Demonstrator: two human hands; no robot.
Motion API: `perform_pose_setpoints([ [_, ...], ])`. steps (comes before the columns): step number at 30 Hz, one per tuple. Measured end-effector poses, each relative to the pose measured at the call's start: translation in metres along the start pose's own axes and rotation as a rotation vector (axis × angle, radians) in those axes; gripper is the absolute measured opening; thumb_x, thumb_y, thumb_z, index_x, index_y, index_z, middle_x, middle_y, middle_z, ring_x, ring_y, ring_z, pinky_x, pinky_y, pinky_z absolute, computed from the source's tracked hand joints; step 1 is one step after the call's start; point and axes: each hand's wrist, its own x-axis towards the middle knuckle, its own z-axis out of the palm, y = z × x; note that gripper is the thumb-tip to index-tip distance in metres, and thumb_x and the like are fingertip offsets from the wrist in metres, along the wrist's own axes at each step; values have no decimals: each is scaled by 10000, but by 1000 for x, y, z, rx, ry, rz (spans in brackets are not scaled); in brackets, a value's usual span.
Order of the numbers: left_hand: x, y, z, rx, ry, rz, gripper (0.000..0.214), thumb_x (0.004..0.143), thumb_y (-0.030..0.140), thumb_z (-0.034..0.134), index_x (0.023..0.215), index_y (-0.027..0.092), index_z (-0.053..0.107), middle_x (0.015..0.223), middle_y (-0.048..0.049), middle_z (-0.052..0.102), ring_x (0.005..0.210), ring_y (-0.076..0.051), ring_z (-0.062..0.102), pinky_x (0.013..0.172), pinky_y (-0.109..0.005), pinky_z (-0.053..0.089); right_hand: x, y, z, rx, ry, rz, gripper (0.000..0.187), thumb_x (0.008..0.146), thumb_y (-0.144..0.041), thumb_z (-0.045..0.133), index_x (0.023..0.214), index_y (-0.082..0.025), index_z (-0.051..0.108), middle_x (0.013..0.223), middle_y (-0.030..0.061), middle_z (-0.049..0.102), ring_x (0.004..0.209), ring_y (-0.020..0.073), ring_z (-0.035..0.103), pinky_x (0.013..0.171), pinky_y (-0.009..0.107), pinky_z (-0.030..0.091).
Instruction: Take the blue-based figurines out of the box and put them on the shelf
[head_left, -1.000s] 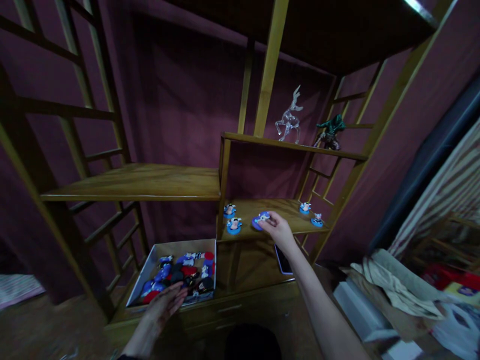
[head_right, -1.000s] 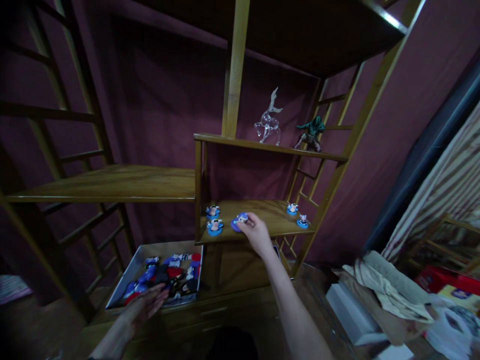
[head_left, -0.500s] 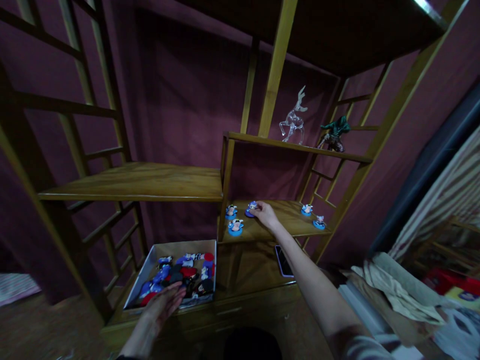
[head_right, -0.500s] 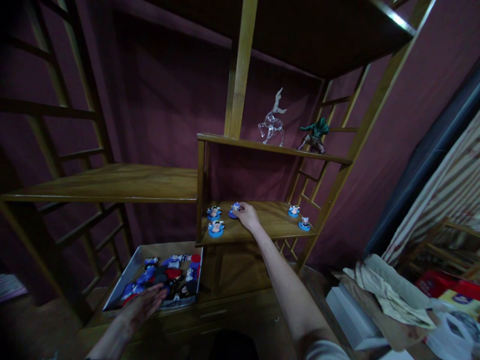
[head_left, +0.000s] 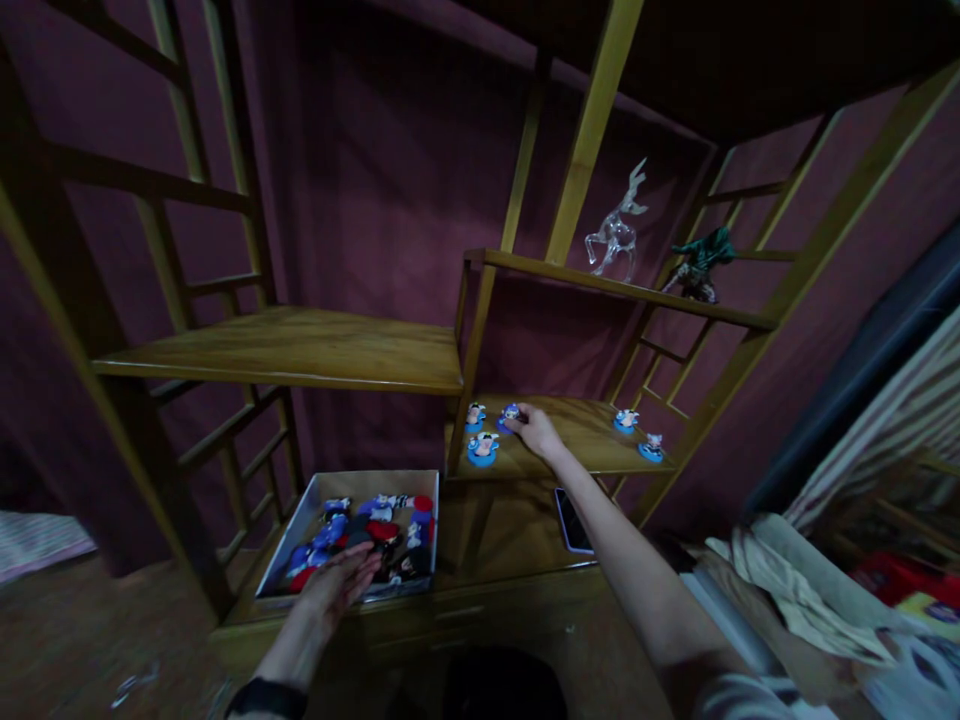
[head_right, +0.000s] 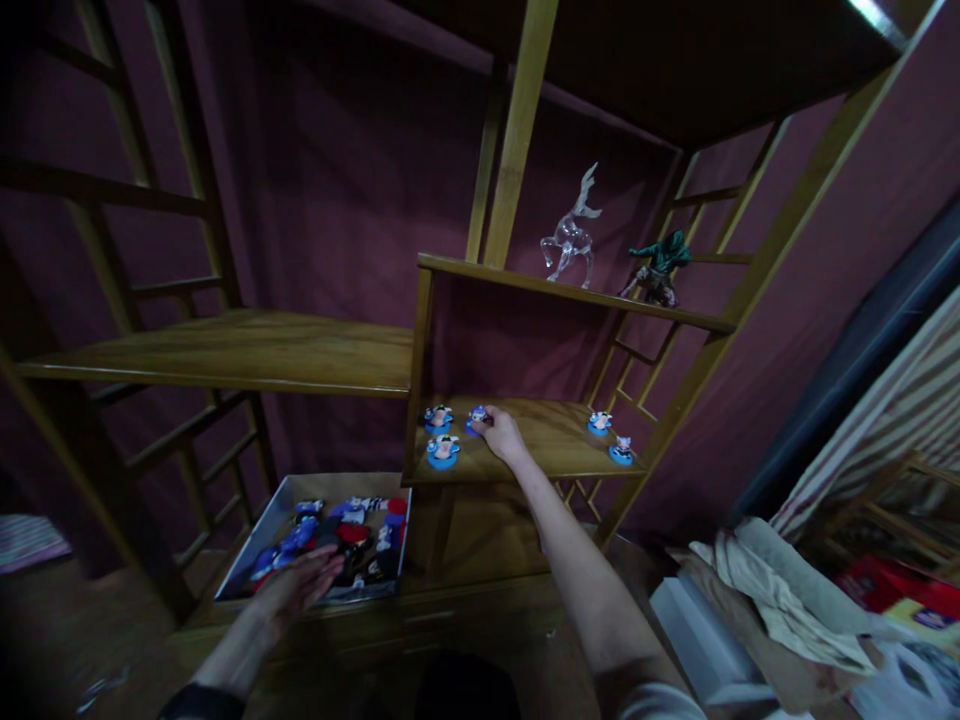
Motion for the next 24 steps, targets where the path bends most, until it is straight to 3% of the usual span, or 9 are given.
perform_pose_setpoints([
  [7,-4,8,3,-55,20,-10,216,736,36,547,924,135,589,816,-91,667,682,-141,652,585,-206,516,-3,-5,-9,-8,-67,5,277,687,-298,606,936,-179,599,882,24,659,828,162,590,837,324,441],
  [10,-6,17,1,-124,34,-7,199,740,20,536,897,130,588,786,-81,663,638,-123,646,561,-193,513,-34,-25,-20,90,95,-40,441,667,-306,638,1081,-186,544,1067,64,614,969,175,563,905,338,407],
  [13,-3,26,-3,-230,80,36,185,751,4,511,878,117,582,742,-72,653,605,-115,641,545,-191,515,-96,-52,-12,256,305,-67,321,770,-329,530,1059,-193,557,1076,72,608,978,179,563,894,346,415],
  [15,2,32,-4,-301,129,91,180,754,-9,497,869,106,575,714,-64,640,572,-99,630,525,-171,507,-140,-64,16,329,242,-6,240,800,-327,491,981,-211,600,973,54,644,896,179,590,825,330,450],
  [18,9,39,2,-389,192,135,195,753,-27,482,870,103,569,686,-44,620,516,-68,603,484,-131,479,-176,-57,87,349,-174,73,189,795,-295,492,871,-230,652,886,33,667,832,180,605,757,298,469],
  [21,12,47,10,-446,130,161,211,750,-31,482,882,107,570,700,-46,621,543,-73,609,509,-143,492,-164,-29,164,242,-278,141,198,786,-246,472,847,-232,659,849,9,676,814,173,612,753,288,465],
  [24,11,60,7,-523,122,162,196,758,-27,470,859,108,569,692,-42,616,556,-73,609,499,-134,485,-126,-3,221,69,-324,173,231,796,-205,437,878,-236,651,912,-2,672,863,156,608,804,279,444],
])
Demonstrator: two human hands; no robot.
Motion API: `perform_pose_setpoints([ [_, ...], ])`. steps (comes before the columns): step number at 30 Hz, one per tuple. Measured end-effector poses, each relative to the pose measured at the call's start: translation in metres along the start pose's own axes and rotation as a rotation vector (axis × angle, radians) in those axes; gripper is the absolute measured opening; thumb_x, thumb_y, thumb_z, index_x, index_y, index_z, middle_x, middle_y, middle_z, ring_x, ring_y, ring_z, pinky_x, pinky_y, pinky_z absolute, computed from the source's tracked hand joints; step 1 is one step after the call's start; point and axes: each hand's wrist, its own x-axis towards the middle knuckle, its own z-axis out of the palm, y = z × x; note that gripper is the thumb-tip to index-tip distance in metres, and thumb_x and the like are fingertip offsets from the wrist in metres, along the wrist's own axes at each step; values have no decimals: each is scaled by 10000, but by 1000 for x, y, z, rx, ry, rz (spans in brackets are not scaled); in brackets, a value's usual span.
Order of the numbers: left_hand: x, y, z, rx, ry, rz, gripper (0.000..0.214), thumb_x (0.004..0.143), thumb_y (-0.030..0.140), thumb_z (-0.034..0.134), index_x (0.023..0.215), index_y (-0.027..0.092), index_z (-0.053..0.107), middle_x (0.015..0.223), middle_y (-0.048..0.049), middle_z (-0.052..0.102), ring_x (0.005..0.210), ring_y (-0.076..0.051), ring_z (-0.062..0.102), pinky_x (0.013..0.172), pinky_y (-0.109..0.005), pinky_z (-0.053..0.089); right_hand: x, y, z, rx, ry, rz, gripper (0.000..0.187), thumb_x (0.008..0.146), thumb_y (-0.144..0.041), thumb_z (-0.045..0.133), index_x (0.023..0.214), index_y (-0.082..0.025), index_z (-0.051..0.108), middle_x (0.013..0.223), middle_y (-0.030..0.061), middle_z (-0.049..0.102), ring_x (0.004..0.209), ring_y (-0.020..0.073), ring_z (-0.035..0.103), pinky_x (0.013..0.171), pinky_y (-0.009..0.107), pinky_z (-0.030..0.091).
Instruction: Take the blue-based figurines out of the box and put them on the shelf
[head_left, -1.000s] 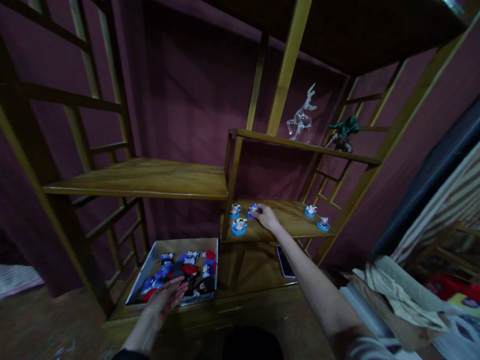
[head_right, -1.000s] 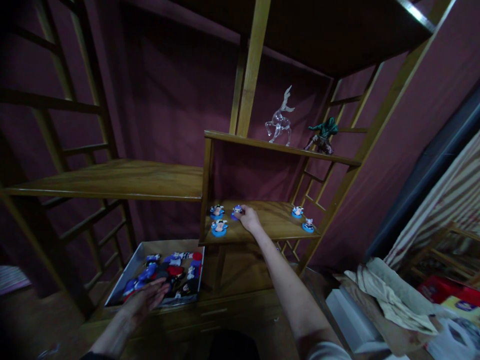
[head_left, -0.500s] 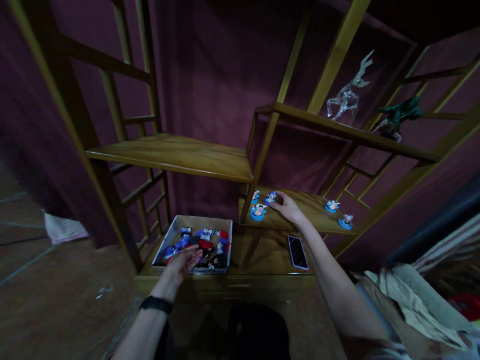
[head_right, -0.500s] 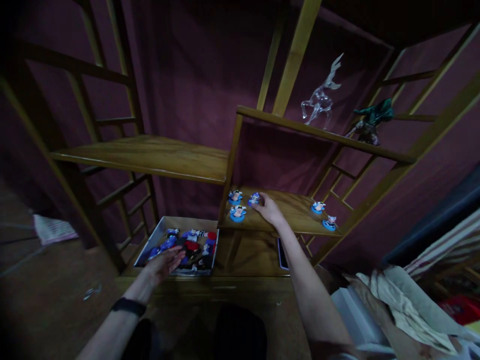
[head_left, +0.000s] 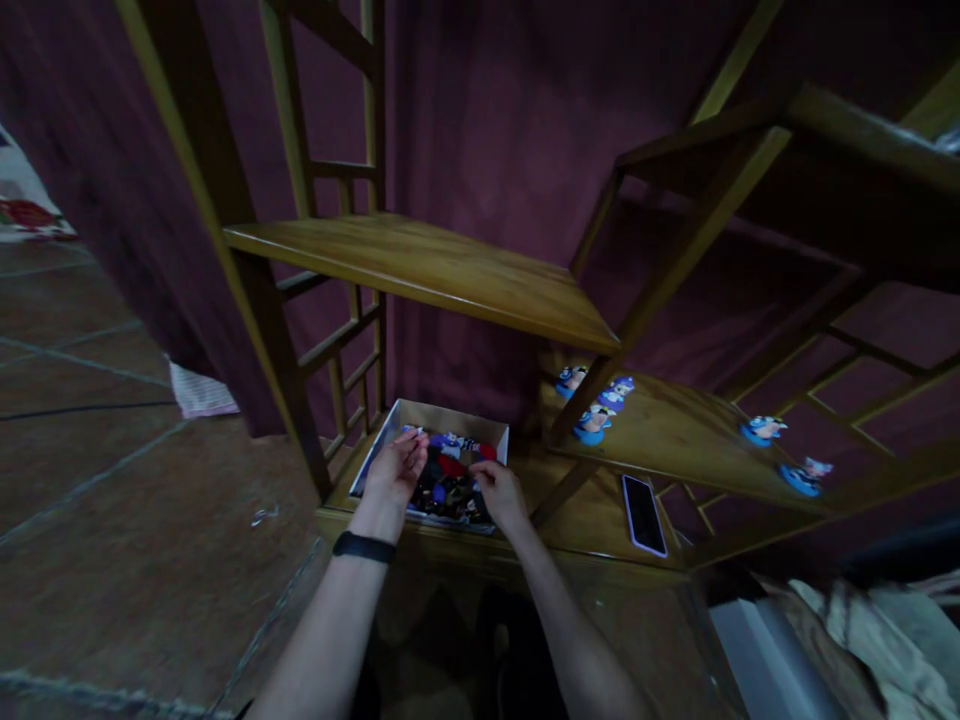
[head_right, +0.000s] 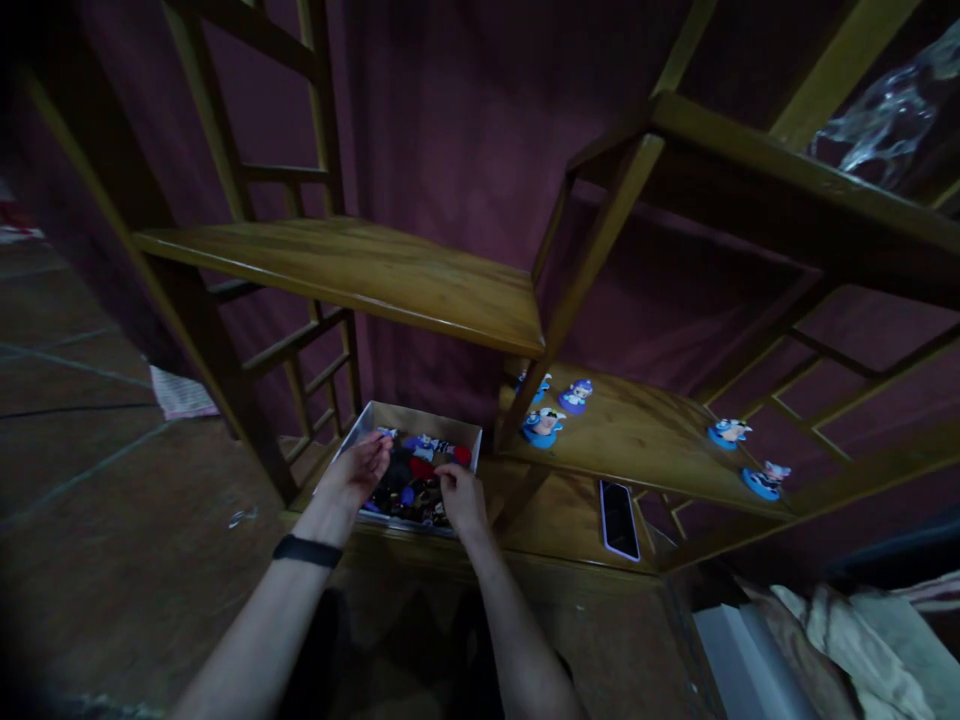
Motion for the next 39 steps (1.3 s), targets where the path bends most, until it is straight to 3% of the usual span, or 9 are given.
perform_pose_setpoints([
  [4,4,27,-9,-112,61,36,184,776,-6,455,861,118,560,693,-30,610,560,-69,603,481,-133,486,57,1,31,-209,-75,-46,279,822,-160,399,955,-235,632,1026,11,644,970,141,569,870,260,400],
  [9,11,49,-21,-149,49,55,201,781,-5,450,882,122,569,732,-41,616,583,-77,608,480,-143,490,97,-5,64,-509,-214,-174,320,824,-129,395,1048,-234,599,1099,41,606,1061,173,495,895,281,356],
  [13,11,54,-23,-164,32,31,211,780,-2,455,894,124,580,766,-58,624,602,-87,615,493,-158,495,115,-6,81,-740,-368,-201,306,824,-135,384,1030,-197,600,1110,90,578,1087,225,442,891,338,341],
  [19,7,58,-21,-173,17,18,199,782,4,459,889,124,576,749,-52,620,598,-85,610,503,-164,495,114,-12,80,-794,-334,-200,372,813,-76,353,1126,-177,527,1214,124,501,1145,227,390,980,395,235],
  [24,8,51,-20,-137,-15,16,175,764,14,492,873,116,583,732,-55,622,590,-87,604,491,-157,473,92,-5,52,-555,-150,-127,252,789,-160,452,1007,-188,577,1087,92,589,1049,207,490,924,333,319],
  [28,8,28,-13,1,-34,-22,185,731,10,516,868,109,591,730,-66,635,603,-99,613,545,-186,476,65,5,26,-22,41,55,187,758,-322,489,872,-202,576,896,34,629,854,172,574,773,301,441],
  [33,-3,-13,-3,289,-123,-92,230,655,84,647,882,113,620,699,-72,649,585,-138,616,594,-263,479,28,3,12,560,17,214,311,644,-434,596,826,-183,573,870,39,626,739,168,601,590,261,495],
  [36,-7,-29,-1,408,-189,-108,260,612,122,704,863,105,640,609,-54,629,500,-133,586,537,-256,462,17,-2,13,661,-8,222,322,600,-444,644,782,-184,590,789,22,631,707,175,604,578,272,504],
  [39,-4,-28,-1,421,-146,-63,212,588,36,694,789,82,643,553,-43,602,447,-114,558,497,-238,456,21,-3,18,719,-14,235,344,645,-469,605,833,-182,600,793,29,638,692,169,610,601,291,516],
])
